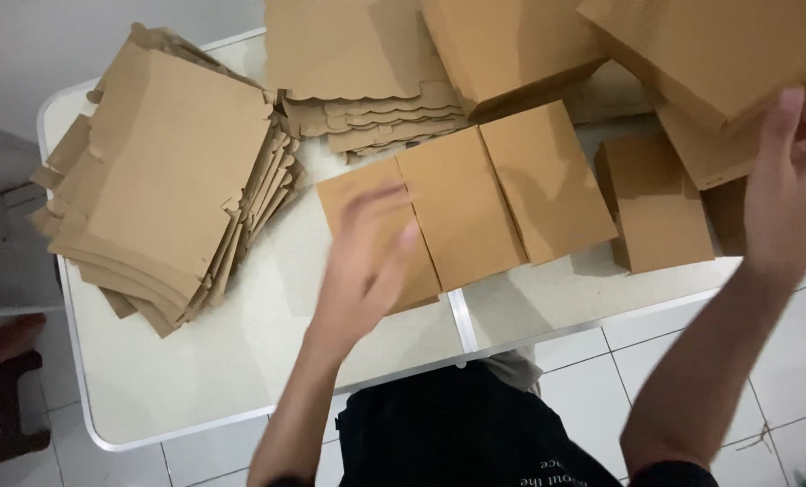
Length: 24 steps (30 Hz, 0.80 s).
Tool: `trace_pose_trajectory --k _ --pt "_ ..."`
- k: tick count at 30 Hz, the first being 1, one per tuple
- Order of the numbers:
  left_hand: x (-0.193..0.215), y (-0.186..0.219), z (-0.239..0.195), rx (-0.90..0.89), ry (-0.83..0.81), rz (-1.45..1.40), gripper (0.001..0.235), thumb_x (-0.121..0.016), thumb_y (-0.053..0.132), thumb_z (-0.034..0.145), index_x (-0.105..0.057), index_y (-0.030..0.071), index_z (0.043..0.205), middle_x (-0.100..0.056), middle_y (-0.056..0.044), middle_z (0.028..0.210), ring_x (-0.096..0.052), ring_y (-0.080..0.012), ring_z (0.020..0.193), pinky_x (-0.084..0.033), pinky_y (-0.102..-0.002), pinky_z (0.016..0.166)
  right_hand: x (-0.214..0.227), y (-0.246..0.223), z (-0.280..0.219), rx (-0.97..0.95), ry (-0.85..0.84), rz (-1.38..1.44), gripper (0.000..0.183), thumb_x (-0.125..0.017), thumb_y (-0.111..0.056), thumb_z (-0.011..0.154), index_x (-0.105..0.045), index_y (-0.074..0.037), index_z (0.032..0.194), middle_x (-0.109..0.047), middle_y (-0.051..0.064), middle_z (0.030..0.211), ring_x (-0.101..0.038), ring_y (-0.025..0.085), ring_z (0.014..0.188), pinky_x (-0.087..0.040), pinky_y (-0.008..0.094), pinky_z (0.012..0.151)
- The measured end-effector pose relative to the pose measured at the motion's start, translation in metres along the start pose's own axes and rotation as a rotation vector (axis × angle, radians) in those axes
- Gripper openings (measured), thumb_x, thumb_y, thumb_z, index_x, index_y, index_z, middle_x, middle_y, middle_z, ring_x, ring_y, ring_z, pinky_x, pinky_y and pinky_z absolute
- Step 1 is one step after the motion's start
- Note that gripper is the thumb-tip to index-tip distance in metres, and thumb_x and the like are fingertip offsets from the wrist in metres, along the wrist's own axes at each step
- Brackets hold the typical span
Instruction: The person folds a flat cardboard sheet into a small rectangular box by tucking and folding the flaps. They then place the finished box on a stack of similar boxes and continue to organize the pile on the table.
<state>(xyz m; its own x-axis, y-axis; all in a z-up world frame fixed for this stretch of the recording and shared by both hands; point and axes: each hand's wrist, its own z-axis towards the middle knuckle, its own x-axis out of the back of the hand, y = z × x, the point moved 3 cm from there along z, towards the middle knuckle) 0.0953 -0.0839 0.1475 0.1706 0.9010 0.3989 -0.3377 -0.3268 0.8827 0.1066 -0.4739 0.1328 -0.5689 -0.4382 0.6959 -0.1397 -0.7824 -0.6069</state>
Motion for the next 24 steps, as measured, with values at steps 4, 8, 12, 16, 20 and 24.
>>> trace_pose_trajectory --k 4,8,12,16,20,24 --pt "-0.035 0.013 0.06 0.062 -0.276 0.017 0.054 -0.035 0.046 0.103 -0.055 0.009 0.137 -0.043 -0.013 0.144 -0.043 -0.0257 0.142 -0.034 -0.049 0.118 -0.019 -0.016 0.012 -0.149 0.021 0.039 0.068 -0.035 -0.063 0.116 -0.035 -0.003 0.147 -0.052 0.023 0.152 -0.05 0.042 0.138 -0.038 0.059 0.104" --pt "-0.083 -0.018 0.069 -0.161 -0.389 0.298 0.047 -0.035 0.042 0.105 -0.061 0.01 0.129 -0.045 -0.015 0.139 -0.044 -0.0382 0.132 -0.042 -0.063 0.101 -0.047 0.033 0.026 0.013 0.078 0.232 0.056 -0.065 -0.029 0.133 -0.016 -0.014 0.155 -0.044 0.024 0.16 -0.055 0.04 0.146 -0.05 0.051 0.12" --pt "-0.089 -0.022 0.063 -0.113 -0.428 0.28 0.062 -0.022 0.053 0.104 -0.049 0.014 0.142 -0.047 -0.018 0.137 -0.046 -0.0365 0.13 -0.029 -0.059 0.116 -0.039 0.027 0.033 -0.071 0.119 0.354 0.038 -0.062 -0.037 0.116 -0.055 -0.002 0.127 -0.063 0.017 0.127 -0.062 0.029 0.117 -0.049 0.039 0.098" --pt "-0.049 -0.011 0.051 -0.019 -0.227 0.085 0.055 -0.055 0.039 0.103 -0.046 0.008 0.147 -0.042 -0.022 0.143 -0.047 -0.0507 0.136 -0.043 -0.066 0.107 -0.019 0.0 0.009 -0.26 0.045 0.365 0.044 -0.056 -0.049 0.104 -0.054 -0.014 0.13 -0.06 0.007 0.133 -0.056 0.021 0.123 -0.043 0.036 0.1" --pt "-0.022 -0.048 0.047 0.196 0.111 -0.229 0.061 -0.045 0.036 0.096 -0.035 0.018 0.154 -0.04 -0.023 0.15 -0.056 -0.0438 0.132 -0.047 -0.055 0.108 -0.008 -0.033 -0.02 -0.692 -0.097 0.376 0.068 -0.043 -0.074 0.078 -0.05 -0.04 0.137 -0.052 -0.014 0.145 -0.044 0.004 0.136 -0.031 0.032 0.105" --pt "-0.016 -0.109 0.028 0.554 0.411 -0.466 0.12 -0.044 0.099 0.049 -0.036 0.039 0.153 -0.053 -0.002 0.154 -0.045 -0.0021 0.075 -0.027 -0.021 0.056 -0.031 -0.097 -0.049 -0.709 -0.559 0.059 0.056 -0.044 -0.054 0.095 -0.06 -0.026 0.14 -0.059 0.001 0.144 -0.05 0.023 0.134 -0.032 0.045 0.11"
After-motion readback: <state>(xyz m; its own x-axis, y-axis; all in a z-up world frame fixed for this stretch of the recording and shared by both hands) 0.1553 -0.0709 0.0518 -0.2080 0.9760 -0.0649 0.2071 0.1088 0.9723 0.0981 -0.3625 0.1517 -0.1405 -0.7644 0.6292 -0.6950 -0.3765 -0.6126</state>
